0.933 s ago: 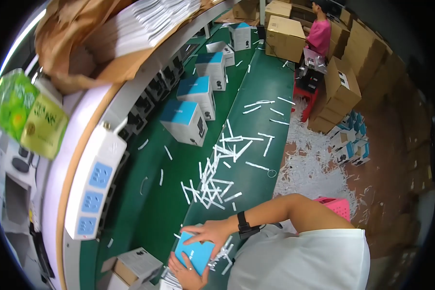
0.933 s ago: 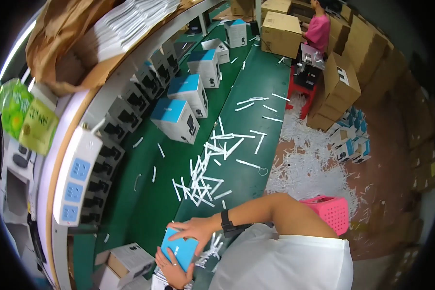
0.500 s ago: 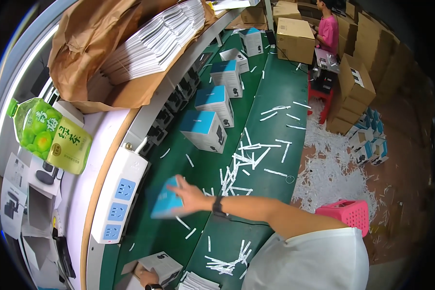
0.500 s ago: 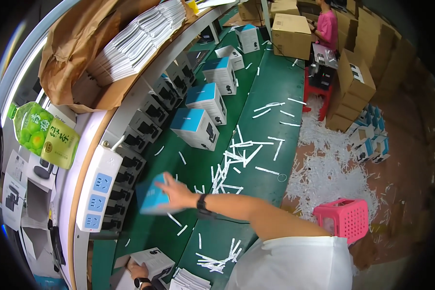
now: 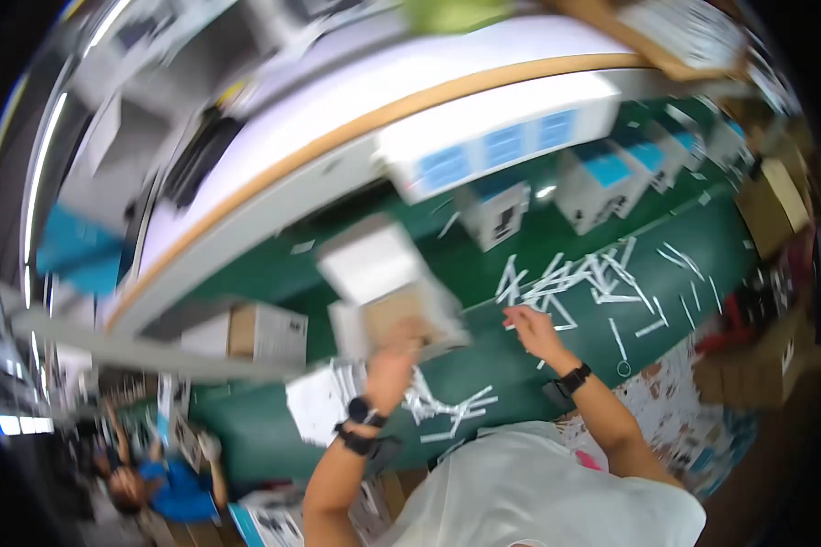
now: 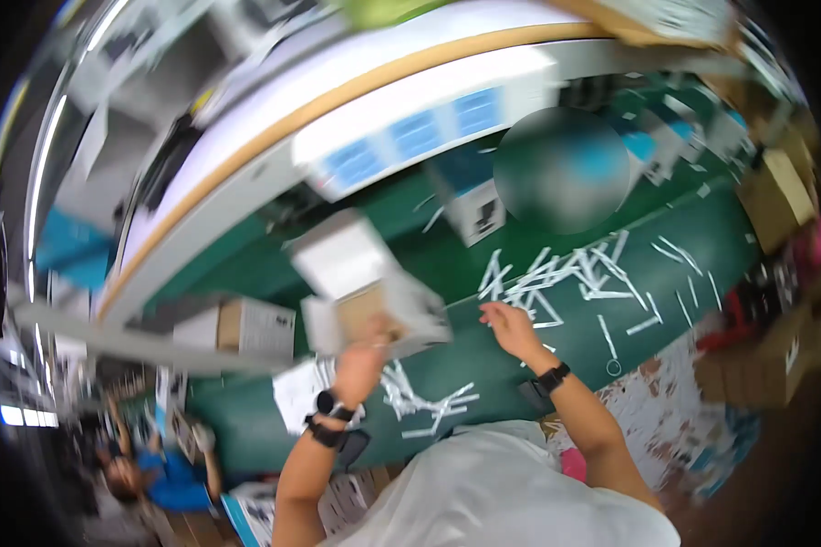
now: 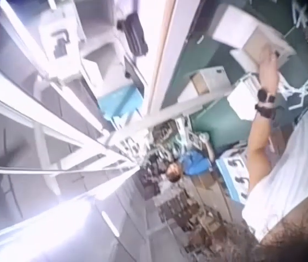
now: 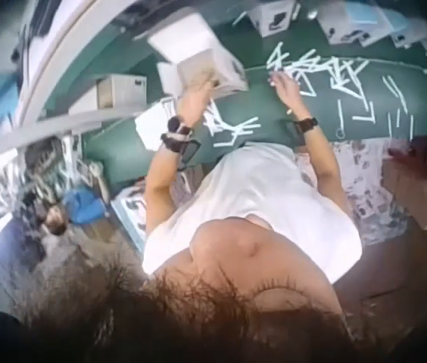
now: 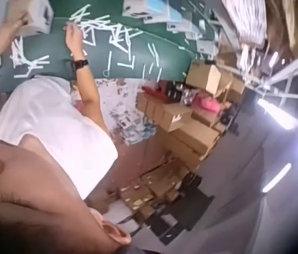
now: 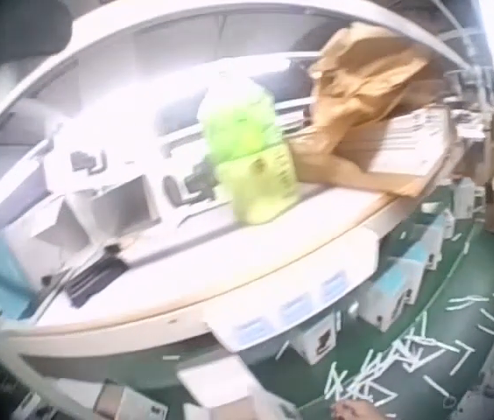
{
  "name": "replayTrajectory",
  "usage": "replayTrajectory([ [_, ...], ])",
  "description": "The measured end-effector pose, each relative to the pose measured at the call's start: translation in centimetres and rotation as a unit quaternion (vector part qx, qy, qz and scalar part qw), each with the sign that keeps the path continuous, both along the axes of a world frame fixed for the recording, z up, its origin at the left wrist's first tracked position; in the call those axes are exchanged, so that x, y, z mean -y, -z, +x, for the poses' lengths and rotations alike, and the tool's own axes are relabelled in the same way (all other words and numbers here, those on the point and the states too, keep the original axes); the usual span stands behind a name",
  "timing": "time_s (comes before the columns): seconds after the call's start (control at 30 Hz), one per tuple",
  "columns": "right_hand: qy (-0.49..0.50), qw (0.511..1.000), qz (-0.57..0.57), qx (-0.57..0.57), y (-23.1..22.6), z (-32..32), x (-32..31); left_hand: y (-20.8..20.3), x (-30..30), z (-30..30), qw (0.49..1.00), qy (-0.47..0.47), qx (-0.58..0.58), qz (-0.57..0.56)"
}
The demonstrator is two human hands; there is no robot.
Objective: The person assembles packaging by placing a manual into a white box, sealing it with a sticker, and sliding it into a blue sleeve. They then apply a second sticker to the blue sleeve and place the completed unit onto the conveyor belt.
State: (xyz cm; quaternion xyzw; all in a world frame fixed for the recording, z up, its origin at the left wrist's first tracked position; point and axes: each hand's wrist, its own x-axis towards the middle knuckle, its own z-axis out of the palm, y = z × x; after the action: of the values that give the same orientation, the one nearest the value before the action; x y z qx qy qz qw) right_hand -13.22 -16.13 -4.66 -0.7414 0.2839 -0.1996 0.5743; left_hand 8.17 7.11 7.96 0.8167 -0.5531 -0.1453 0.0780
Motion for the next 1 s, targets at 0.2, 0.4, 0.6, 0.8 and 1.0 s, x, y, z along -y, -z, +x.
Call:
replayTrajectory([
  [0.2,-0.107,0.988,0.091,-0.057,0.8,-1.2,-2.7,1.5,0.3,-5.3,0.968,0.093,-0.009,-0.232],
  [0.4,-0.150,0.980,0.115,-0.068,1.7,-3.0,-3.8,2.2,-8.1,-5.4,0.941,-0.007,-0.016,-0.337],
  [0.6,-0.153,0.981,0.110,-0.055,1.3,-2.4,-5.2,10.8,-16.0,1.0,0.853,-0.465,0.182,-0.151],
  [0.8,-0.086,0.993,-0.025,0.081,-1.4,0.0,-6.3,16.0,-18.1,1.8,0.863,-0.492,0.099,-0.061],
  [1.0,-0.006,0.996,0.067,0.057,-3.3,4.8,-9.3,13.4,-19.2,3.2,0.878,-0.449,0.103,-0.133],
])
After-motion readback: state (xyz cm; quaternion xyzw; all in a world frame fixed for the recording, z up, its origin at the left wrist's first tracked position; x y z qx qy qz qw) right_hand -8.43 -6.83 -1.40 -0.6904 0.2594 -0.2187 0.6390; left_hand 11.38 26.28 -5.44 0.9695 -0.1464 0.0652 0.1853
